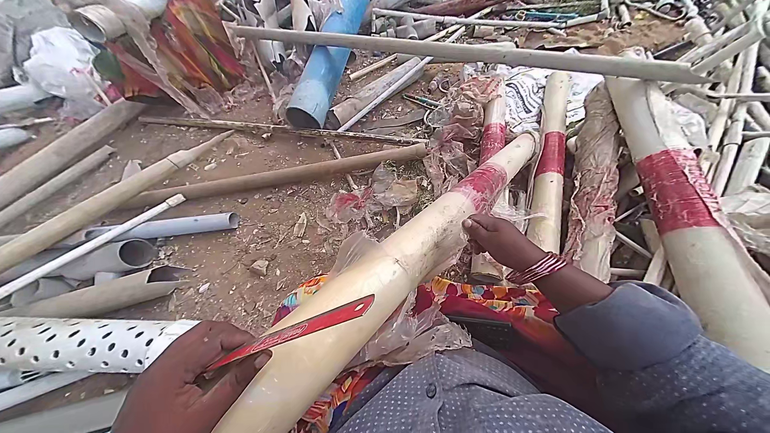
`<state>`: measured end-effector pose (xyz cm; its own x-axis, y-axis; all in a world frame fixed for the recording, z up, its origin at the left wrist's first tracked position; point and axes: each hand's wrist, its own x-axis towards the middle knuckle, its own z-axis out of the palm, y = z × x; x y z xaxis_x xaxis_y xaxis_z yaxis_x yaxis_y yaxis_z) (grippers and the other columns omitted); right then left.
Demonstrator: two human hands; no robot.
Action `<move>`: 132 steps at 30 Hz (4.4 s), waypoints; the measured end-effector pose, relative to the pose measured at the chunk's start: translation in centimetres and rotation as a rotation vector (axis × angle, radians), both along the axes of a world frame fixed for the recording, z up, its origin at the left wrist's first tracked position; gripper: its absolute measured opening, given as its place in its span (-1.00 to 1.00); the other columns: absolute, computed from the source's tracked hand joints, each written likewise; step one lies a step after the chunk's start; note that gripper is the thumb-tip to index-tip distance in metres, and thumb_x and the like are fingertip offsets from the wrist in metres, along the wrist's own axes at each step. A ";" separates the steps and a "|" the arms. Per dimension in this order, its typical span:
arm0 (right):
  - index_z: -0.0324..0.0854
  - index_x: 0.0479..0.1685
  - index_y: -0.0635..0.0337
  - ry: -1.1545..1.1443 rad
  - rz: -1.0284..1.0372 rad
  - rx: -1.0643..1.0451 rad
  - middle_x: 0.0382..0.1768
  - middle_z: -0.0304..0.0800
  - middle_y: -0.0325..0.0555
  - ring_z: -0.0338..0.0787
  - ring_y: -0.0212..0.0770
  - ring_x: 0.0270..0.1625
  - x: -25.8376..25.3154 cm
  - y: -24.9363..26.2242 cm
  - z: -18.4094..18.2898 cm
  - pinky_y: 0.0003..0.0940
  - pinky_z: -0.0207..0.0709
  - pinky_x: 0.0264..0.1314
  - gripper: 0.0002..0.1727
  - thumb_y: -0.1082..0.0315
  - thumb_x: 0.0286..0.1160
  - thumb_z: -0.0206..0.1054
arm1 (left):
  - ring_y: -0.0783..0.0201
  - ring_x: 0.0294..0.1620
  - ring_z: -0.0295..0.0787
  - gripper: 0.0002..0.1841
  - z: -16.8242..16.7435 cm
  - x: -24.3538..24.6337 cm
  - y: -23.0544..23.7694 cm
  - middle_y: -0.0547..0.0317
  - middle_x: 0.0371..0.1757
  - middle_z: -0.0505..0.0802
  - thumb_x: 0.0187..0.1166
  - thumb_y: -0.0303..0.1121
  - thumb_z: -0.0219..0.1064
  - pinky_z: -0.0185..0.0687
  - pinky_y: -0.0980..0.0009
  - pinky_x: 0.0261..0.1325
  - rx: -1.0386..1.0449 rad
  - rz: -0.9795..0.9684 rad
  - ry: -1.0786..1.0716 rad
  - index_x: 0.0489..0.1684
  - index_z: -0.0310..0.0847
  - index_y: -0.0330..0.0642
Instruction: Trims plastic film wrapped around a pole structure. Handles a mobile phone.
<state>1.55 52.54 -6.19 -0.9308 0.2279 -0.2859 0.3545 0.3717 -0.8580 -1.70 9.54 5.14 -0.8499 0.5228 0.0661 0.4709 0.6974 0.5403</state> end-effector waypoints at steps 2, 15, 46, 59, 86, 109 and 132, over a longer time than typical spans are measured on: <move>0.57 -0.28 0.29 0.005 -0.006 0.030 -0.60 0.47 -0.28 0.51 -0.48 -0.52 0.0 0.3 -0.4 -0.50 0.43 -0.29 -0.60 0.22 0.91 0.02 | 0.65 -0.05 0.54 -0.58 0.0 0.1 0.1 0.18 -0.13 0.75 0.53 0.00 0.44 0.41 0.71 -0.02 0.022 0.009 -0.021 -0.27 0.76 -0.29; 0.48 -0.18 0.26 0.010 -0.070 -0.278 -0.55 0.50 -0.32 0.42 -0.55 -0.60 0.1 0.6 -0.9 -0.66 0.34 -0.45 -0.93 0.50 0.71 0.23 | 0.78 -0.02 0.55 -0.67 -1.0 0.5 -0.4 0.41 -0.15 0.74 0.59 -0.08 0.40 0.46 0.78 0.06 0.198 0.035 -0.002 -0.33 0.76 -0.20; 0.54 -0.28 0.14 0.193 -0.337 -0.106 -0.51 0.46 -0.34 0.44 -0.52 -0.50 0.4 2.6 -0.4 -0.56 0.38 -0.32 -0.74 0.20 0.79 0.21 | 0.73 -0.05 0.59 -0.66 -1.5 0.5 -0.6 0.30 -0.20 0.77 0.61 -0.16 0.39 0.49 0.75 0.04 0.256 0.024 0.028 -0.31 0.75 -0.33; 0.48 0.21 0.28 0.129 -0.339 -0.075 -0.16 0.64 -0.05 0.67 -0.36 -0.33 0.8 6.1 0.6 -0.40 0.64 -0.18 -0.71 0.39 0.63 0.37 | 0.64 -0.01 0.59 -0.63 -2.6 -0.3 -2.3 0.17 -0.19 0.78 0.67 -0.16 0.34 0.47 0.68 0.10 0.227 -0.021 0.098 -0.37 0.68 -0.36; 0.71 0.28 0.21 -0.212 0.459 0.213 0.05 0.86 0.05 0.82 -0.04 0.12 3.8 -0.7 -2.5 0.12 0.55 0.31 -0.58 0.07 0.75 0.28 | 0.69 0.21 0.63 -0.57 -11.3 2.6 -8.3 0.71 0.13 0.77 0.70 0.21 0.16 0.49 0.64 0.31 0.535 -0.136 0.170 0.18 0.73 0.18; 0.66 0.38 0.30 -0.510 0.567 0.297 0.34 0.71 0.31 0.65 0.27 0.44 4.4 -0.3 -7.9 0.35 0.32 0.52 -0.54 0.12 0.87 0.11 | 0.63 0.10 0.68 -0.86 -12.0 3.3 -3.1 0.49 -0.07 0.80 0.70 -0.34 0.25 0.54 0.65 0.25 0.684 -0.048 0.513 -0.11 0.77 -0.05; 0.76 -0.15 0.38 0.742 0.252 0.705 -0.20 0.86 0.19 0.85 0.02 -0.17 10.9 -9.3 4.4 -0.07 0.63 -0.15 -0.70 0.40 0.64 0.12 | 0.41 -0.32 0.75 -0.77 -3.8 -17.0 -1.8 0.22 -0.42 0.79 0.44 -0.19 0.44 0.66 0.33 -0.15 0.453 0.451 0.641 -0.44 0.70 -0.17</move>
